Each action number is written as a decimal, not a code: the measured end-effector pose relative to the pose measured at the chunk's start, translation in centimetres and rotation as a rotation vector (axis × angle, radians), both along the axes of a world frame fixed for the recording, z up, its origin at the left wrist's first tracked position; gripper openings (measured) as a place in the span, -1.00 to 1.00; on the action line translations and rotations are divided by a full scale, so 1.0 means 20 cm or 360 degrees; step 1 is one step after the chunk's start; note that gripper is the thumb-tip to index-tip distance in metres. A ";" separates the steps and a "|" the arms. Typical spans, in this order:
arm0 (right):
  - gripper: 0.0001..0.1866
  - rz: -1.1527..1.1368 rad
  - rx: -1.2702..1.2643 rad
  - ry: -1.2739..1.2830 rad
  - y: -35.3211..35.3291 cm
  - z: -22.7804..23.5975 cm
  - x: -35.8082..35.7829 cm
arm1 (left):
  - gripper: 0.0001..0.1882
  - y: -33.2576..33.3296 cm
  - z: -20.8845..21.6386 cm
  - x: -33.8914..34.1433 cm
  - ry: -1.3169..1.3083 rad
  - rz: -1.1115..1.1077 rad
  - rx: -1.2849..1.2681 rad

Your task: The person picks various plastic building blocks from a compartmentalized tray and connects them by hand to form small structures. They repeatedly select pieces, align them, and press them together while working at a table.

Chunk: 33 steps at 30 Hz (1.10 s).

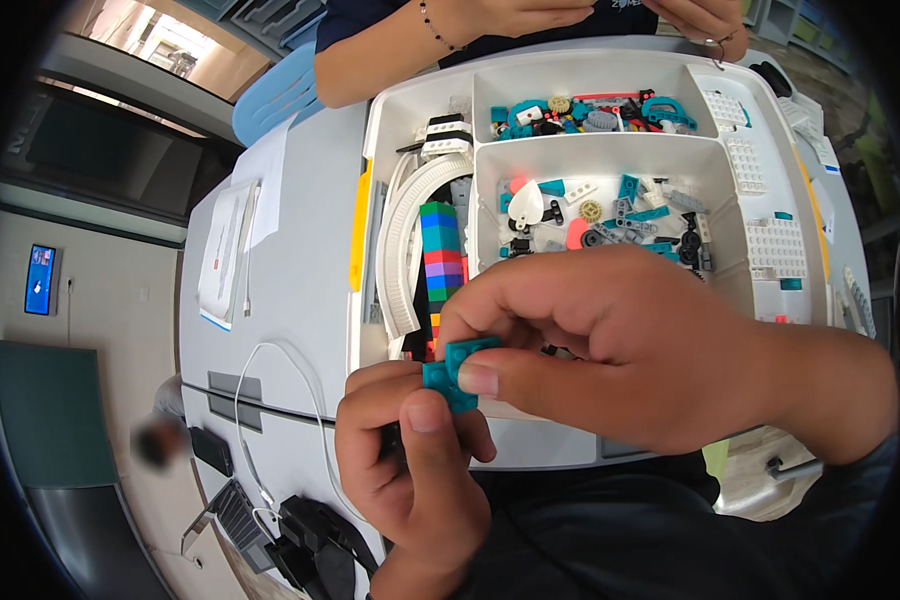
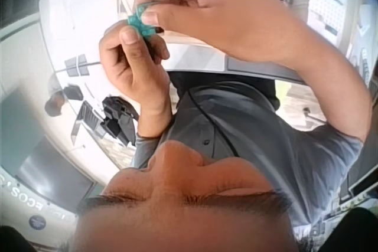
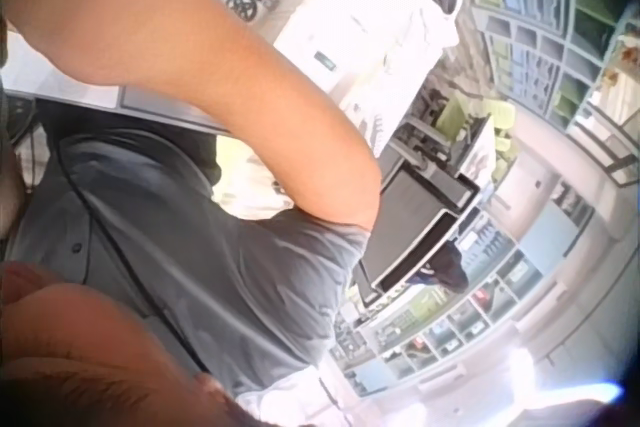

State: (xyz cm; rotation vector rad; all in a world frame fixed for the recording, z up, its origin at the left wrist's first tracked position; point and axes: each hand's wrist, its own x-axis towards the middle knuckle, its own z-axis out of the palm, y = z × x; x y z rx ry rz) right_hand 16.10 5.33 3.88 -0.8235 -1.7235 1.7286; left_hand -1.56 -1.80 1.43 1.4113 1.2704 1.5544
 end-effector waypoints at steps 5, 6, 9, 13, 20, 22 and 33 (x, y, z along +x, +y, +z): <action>-0.74 0.0036 0.0126 -0.0040 0.02 0.02 0.02 | -0.69 -0.01 -0.02 0.00 -0.0123 -0.0011 -0.0057; -0.73 0.0043 0.0194 -0.0012 0.03 0.02 0.02 | -0.70 -0.01 -0.01 -0.01 -0.0097 0.0008 -0.0092; -0.77 -0.0102 0.0235 0.0148 0.02 -0.01 0.03 | -0.73 0.00 0.01 -0.02 -0.0452 -0.0147 -0.0285; -0.74 -0.0148 0.0640 -0.0218 0.05 0.10 0.13 | -0.68 -0.02 0.04 -0.02 -0.1074 -0.0375 -0.0472; -0.72 -0.0233 0.1387 -0.1444 0.03 0.02 0.40 | -0.72 -0.01 -0.01 -0.10 -0.1290 -0.0934 -0.0368; -0.72 0.0020 0.1319 -0.1857 0.07 -0.02 0.44 | -0.73 0.01 -0.04 -0.09 -0.1160 -0.0870 -0.0347; -0.80 -0.0101 0.1487 -0.2025 0.07 -0.16 0.36 | -0.71 -0.05 -0.01 -0.11 -0.1325 -0.0574 -0.0650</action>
